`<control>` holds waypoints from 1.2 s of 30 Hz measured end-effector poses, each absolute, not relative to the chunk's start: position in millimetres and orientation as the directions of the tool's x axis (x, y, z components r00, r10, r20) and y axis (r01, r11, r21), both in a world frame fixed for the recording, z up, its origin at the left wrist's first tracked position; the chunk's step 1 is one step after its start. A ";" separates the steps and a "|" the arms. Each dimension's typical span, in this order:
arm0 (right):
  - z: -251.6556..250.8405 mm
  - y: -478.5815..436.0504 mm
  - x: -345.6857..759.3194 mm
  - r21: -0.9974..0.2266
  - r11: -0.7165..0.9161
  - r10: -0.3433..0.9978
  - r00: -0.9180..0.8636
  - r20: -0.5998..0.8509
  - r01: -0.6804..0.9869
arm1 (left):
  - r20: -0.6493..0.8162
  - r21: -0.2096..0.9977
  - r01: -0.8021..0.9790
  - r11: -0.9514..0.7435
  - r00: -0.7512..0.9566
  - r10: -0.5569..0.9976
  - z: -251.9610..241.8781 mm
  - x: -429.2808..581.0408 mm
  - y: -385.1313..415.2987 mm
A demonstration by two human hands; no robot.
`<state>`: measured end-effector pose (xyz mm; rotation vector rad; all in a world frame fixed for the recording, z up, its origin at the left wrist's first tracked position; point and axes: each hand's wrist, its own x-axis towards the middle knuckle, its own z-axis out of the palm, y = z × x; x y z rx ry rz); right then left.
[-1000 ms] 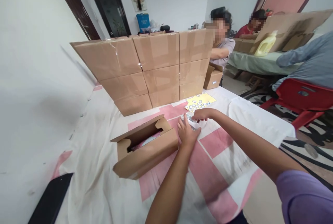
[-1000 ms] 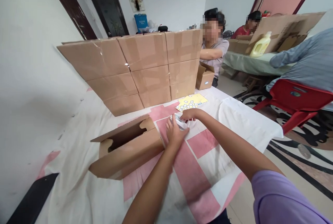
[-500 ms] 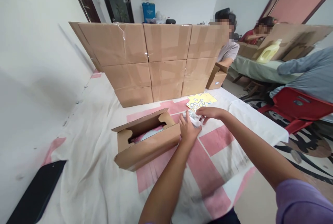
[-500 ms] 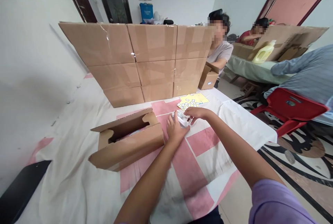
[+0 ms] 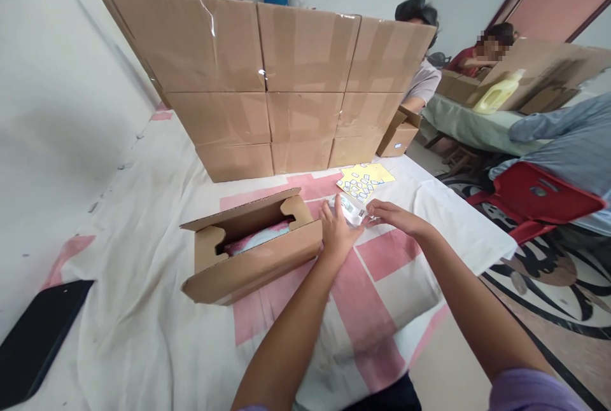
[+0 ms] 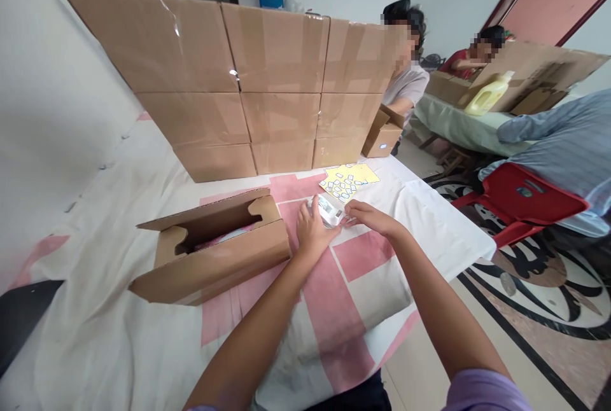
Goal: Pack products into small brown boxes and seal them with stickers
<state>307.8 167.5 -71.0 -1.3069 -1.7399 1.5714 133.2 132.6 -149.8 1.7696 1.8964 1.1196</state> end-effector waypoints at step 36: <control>-95.0 151.5 294.9 -0.854 -0.152 0.920 -0.243 -0.306 0.497 | 0.274 0.659 0.751 -0.039 -0.191 0.943 -148.1 134.0 132.2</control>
